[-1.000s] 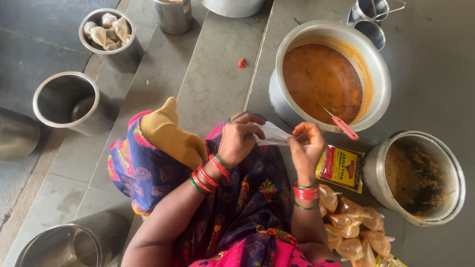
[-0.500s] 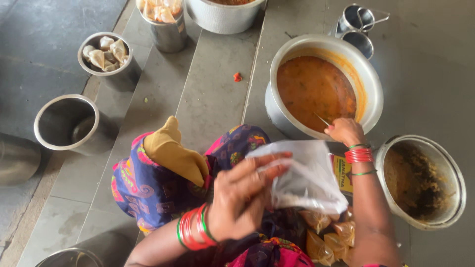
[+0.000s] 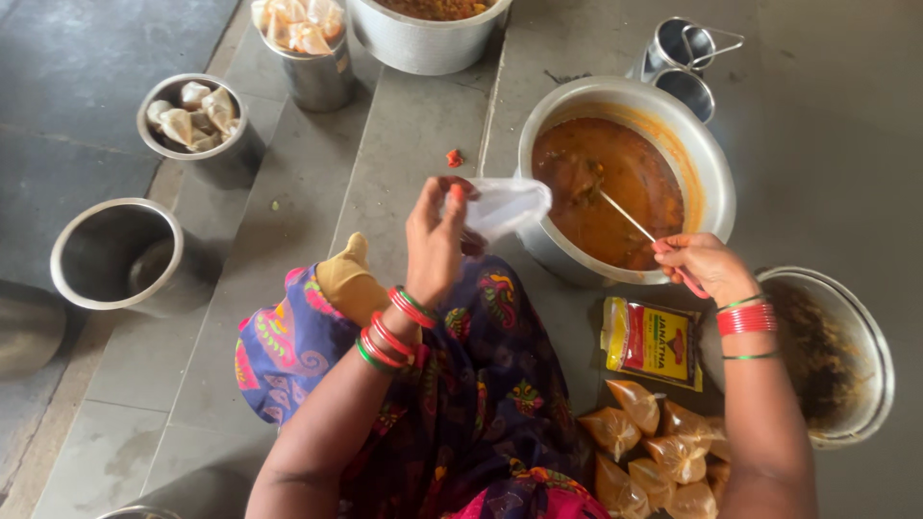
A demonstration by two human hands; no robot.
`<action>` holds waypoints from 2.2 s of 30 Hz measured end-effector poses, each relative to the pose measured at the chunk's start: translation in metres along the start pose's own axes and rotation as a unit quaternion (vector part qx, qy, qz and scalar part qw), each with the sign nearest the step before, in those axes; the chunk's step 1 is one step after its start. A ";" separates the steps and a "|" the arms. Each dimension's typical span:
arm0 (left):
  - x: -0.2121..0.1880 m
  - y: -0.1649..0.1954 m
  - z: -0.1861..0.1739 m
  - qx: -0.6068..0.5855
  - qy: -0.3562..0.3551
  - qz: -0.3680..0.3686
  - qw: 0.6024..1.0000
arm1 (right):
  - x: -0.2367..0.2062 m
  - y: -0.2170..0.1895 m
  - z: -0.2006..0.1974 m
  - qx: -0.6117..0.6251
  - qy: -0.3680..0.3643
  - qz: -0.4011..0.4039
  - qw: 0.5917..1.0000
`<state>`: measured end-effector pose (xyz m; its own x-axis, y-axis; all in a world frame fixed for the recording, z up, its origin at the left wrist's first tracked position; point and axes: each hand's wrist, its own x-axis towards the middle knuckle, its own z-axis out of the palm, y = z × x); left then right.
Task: The person sits on the floor and ladles hot curry from a large aluminum pot into small clear plastic bags, one at a time. They tie each filled bag closed and set it with a growing pile of filled bags beside them, working through many bags in sequence.
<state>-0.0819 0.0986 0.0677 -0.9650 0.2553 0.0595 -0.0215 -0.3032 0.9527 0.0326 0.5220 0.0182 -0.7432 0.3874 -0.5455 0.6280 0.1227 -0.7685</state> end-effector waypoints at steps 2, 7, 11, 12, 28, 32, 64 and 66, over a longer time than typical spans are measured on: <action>0.009 -0.014 0.002 0.011 0.019 -0.001 1.000 | -0.002 0.005 0.001 -0.045 0.053 -0.019 0.997; 0.020 -0.032 0.016 0.068 0.030 -0.024 0.997 | -0.002 0.017 0.011 -0.517 0.292 -0.201 0.779; 0.025 -0.039 0.021 0.056 0.021 -0.044 0.997 | -0.010 0.026 0.011 -0.591 0.266 -0.099 0.755; 0.027 -0.040 0.022 0.053 0.024 -0.050 0.997 | -0.010 0.025 0.012 -0.603 0.228 -0.061 0.762; 0.034 -0.057 0.034 0.049 0.034 -0.069 0.996 | -0.001 0.026 0.018 -0.288 0.232 -0.014 0.929; 0.034 -0.052 0.032 0.063 0.040 -0.075 0.994 | 0.005 0.028 0.014 -0.458 0.285 -0.212 0.815; 0.055 -0.125 0.096 0.288 0.013 0.046 0.956 | -0.127 0.045 -0.013 0.169 -0.005 -0.007 0.986; 0.057 -0.132 0.100 0.286 0.007 0.035 0.957 | -0.143 0.033 -0.014 0.173 0.004 -0.005 0.985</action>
<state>-0.1078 0.2448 -0.0246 -0.9624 0.2394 0.1283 0.1857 0.2351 0.9541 0.1629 0.4837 0.0751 -0.7460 0.3944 -0.5366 0.5042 -0.1918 -0.8420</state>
